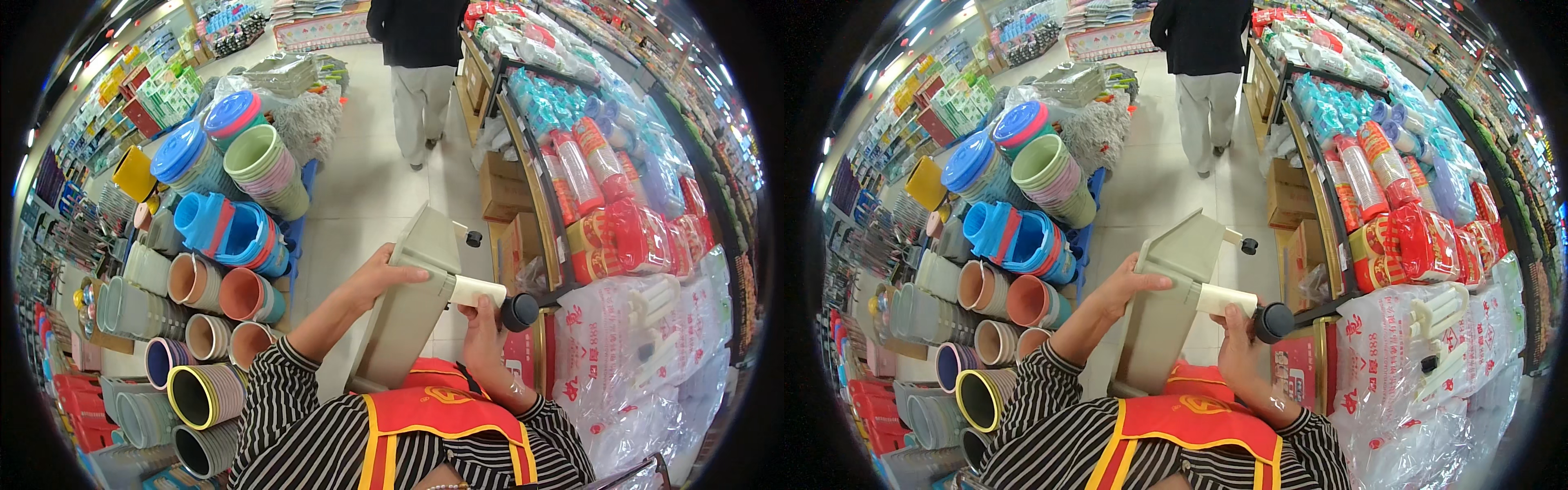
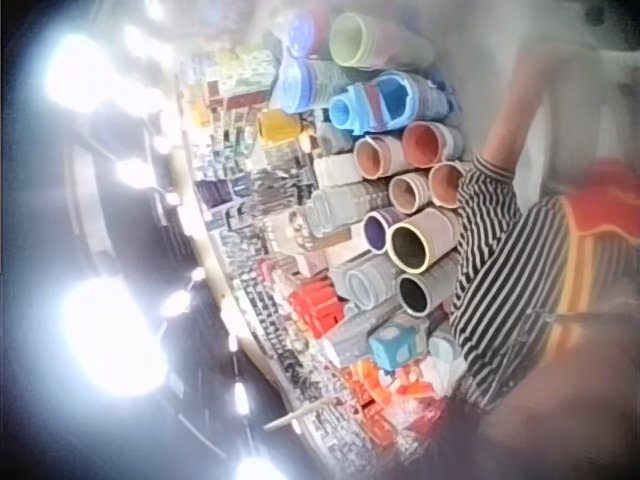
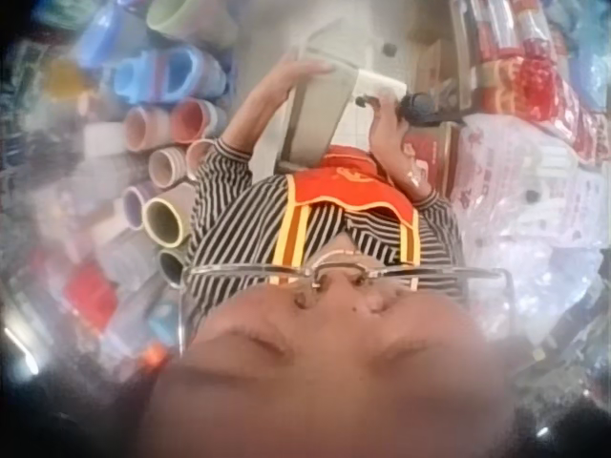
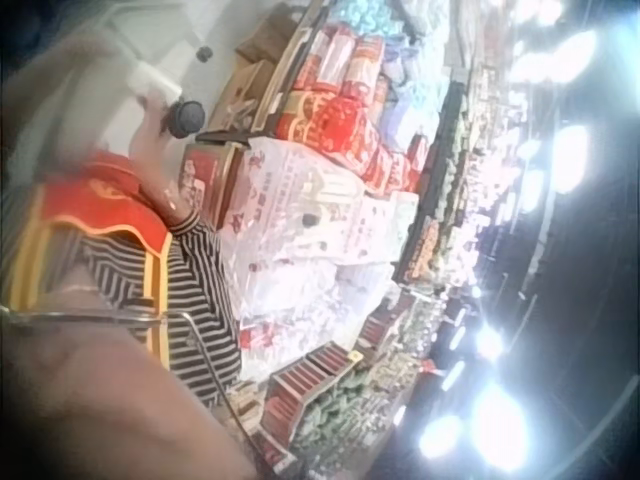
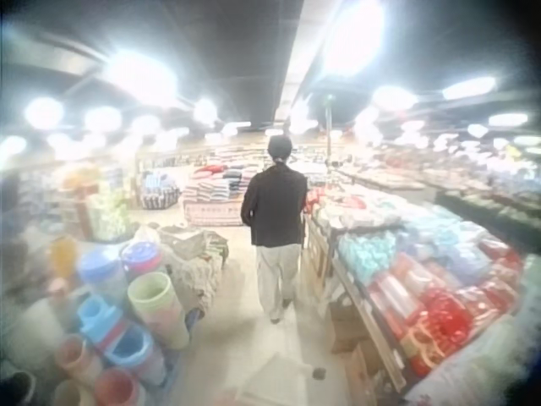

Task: The person assembles a dustpan by inserting two caster wheels into the base and securing them with black caps. They then hand the assembled dustpan to another person and continue adjusting the wheels.

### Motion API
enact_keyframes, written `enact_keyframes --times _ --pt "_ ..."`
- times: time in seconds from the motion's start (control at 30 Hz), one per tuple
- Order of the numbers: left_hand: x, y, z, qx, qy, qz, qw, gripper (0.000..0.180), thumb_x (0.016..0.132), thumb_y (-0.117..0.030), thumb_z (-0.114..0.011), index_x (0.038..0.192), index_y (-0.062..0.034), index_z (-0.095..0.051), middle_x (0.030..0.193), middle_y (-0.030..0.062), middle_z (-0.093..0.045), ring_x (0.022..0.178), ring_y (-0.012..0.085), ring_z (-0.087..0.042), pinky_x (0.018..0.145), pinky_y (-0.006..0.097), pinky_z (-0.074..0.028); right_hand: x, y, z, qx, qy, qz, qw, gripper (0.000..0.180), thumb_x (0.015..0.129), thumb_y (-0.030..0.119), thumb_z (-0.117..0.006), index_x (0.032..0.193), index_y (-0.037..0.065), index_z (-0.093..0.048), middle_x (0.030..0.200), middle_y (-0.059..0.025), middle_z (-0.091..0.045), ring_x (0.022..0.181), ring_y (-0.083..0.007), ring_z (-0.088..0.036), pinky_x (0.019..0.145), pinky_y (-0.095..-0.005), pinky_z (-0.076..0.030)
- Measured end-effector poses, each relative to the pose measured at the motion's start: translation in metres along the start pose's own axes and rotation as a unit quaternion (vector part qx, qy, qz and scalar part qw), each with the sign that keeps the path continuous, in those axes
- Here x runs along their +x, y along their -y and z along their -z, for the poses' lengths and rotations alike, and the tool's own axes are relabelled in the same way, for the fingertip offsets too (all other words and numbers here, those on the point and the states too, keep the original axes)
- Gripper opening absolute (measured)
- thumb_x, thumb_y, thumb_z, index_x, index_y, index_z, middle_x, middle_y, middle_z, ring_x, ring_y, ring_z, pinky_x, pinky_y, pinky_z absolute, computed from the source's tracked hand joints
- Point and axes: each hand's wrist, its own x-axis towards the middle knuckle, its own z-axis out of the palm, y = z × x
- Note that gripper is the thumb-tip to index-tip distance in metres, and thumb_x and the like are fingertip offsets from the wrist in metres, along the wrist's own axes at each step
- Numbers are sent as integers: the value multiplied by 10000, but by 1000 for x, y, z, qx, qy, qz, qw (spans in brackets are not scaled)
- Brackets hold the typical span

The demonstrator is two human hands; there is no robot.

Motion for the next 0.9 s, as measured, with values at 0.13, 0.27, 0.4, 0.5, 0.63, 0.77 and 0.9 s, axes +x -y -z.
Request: enact_keyframes --times 0.13,0.27,0.4,0.5,0.63,0.77,0.9 --pt "-5 4 5 -17 14 3 1000 672 657 -216 -845 1150 41 -465 1035 128 -594 959 186 -592 834 331 -501 -5 18 -2 -70 48 41 996 442 911 202 -596 1264 38 -386 978 -86 -566 829 -133 -560 692 -298 -503" --pt "-13 -8 -4 -18 52 -7 998 594 662 -209 -830 1118 32 -533 1001 117 -622 916 173 -608 812 313 -503 -19 25 -10 -62 75 32 995 438 917 200 -579 1271 54 -368 917 -76 -545 724 -125 -543 630 -290 -495" --pt "-16 -14 -10 -28 85 -19 996 487 665 -197 -813 1062 8 -617 954 90 -655 859 153 -625 799 288 -498 -18 19 5 66 176 -10 982 401 910 135 -593 1243 97 -372 862 -64 -511 641 -113 -518 576 -283 -482" --pt "-18 -15 -11 -33 105 -21 994 449 672 -187 -805 1044 1 -639 945 77 -665 848 146 -630 800 278 -494 -17 31 2 -106 227 93 964 375 903 187 -612 1175 135 -359 780 -49 -502 502 -97 -439 507 -259 -460" --pt "-18 -19 -11 -28 146 -14 989 420 688 -176 -793 1039 3 -649 949 71 -673 858 137 -630 807 269 -489 -2 39 28 -164 364 63 914 388 892 195 -639 1143 126 -353 757 -97 -562 586 -159 -581 538 -297 -501" --pt "-19 -13 -11 -12 136 -24 990 393 704 -170 -780 1040 -1 -663 955 63 -680 861 117 -623 806 259 -481 14 53 33 -233 380 -31 895 390 845 140 -682 1158 118 -450 878 -152 -641 711 -207 -658 607 -314 -537" --pt "-33 -34 -17 22 159 2 987 376 714 -160 -772 1040 -5 -668 956 56 -682 856 105 -617 797 249 -475 21 58 47 -253 518 -23 817 404 801 -7 -678 1170 123 -576 856 -126 -665 764 -254 -677 637 -324 -532"
